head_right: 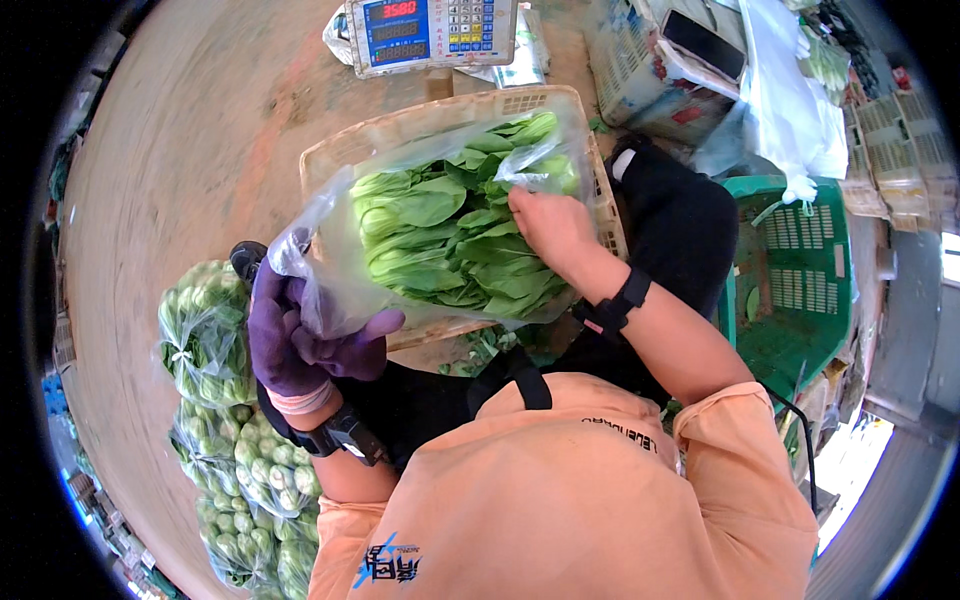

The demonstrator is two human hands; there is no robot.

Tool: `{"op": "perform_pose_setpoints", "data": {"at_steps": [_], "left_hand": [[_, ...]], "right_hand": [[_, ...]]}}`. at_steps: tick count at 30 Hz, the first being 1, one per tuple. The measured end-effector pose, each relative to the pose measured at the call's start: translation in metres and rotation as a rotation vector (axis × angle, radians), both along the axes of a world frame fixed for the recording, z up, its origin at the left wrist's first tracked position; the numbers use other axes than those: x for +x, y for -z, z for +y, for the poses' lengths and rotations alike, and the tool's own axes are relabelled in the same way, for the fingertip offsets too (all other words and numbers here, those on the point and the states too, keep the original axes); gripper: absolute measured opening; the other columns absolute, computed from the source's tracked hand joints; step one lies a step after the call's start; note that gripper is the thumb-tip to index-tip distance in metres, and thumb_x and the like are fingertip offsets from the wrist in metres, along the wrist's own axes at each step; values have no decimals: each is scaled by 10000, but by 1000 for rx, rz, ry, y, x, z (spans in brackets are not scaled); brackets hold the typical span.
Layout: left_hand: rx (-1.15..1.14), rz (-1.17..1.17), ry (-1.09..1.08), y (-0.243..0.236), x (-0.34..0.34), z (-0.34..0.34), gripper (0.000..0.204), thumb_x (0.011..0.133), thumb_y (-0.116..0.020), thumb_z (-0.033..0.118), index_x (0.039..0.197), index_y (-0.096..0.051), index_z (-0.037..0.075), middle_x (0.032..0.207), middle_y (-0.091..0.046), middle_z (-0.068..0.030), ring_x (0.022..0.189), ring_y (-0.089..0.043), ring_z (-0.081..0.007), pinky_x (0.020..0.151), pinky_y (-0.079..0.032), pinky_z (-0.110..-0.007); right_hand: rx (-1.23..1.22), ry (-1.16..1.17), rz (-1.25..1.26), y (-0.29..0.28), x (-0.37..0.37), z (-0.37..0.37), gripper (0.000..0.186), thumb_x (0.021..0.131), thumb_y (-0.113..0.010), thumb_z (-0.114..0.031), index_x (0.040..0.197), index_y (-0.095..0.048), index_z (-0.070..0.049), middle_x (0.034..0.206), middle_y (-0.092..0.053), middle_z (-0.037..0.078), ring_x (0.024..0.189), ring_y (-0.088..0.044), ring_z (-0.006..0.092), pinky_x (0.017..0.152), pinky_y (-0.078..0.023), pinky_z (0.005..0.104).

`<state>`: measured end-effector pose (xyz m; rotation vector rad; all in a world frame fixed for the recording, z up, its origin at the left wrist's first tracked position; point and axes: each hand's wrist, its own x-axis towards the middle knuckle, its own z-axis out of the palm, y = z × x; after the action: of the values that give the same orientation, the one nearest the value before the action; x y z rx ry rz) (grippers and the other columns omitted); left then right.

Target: The person trims the ends of bok choy with a knife, places them into a plastic bag, weighs the bag on a scale, and sorts bok choy from a crate into containers.

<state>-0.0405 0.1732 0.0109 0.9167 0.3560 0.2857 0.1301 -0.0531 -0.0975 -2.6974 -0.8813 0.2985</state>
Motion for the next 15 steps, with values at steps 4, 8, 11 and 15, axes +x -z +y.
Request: {"op": "perform_pose_setpoints", "data": {"at_steps": [4, 8, 11, 15], "left_hand": [[4, -4, -10, 1, 0, -1, 503, 787, -550, 174, 1239, -442, -18, 834, -534, -84, 754, -545, -195, 654, -446, -286], [20, -12, -12, 0, -1, -2, 497, 789, -551, 176, 1236, -445, -15, 824, -534, -78, 747, -542, -190, 651, -442, -282], [39, -13, -11, -1, -3, -2, 493, 791, -551, 177, 1235, -447, -12, 817, -534, -73, 741, -541, -187, 650, -439, -279], [147, -24, -31, -7, -7, -7, 488, 794, -551, 179, 1233, -450, -9, 807, -533, -66, 734, -539, -182, 647, -435, -275]], "right_hand": [[-122, -43, -3, -5, 4, 1, 137, 787, -625, -222, 849, -578, -110, 792, -639, 97, 763, -627, 304, 642, -490, 421], [24, -23, 82, -10, -4, 2, 114, 767, -623, -189, 817, -604, -88, 812, -637, 92, 748, -625, 291, 631, -486, 400], [272, -207, 547, -40, -30, 6, 173, 792, -600, -169, 940, -641, -91, 814, -619, 88, 729, -615, 214, 665, -491, 329], [255, -572, 616, -104, -69, -22, 367, 794, -663, -223, 1139, -594, -116, 975, -624, 93, 868, -614, 235, 756, -494, 341]]}}
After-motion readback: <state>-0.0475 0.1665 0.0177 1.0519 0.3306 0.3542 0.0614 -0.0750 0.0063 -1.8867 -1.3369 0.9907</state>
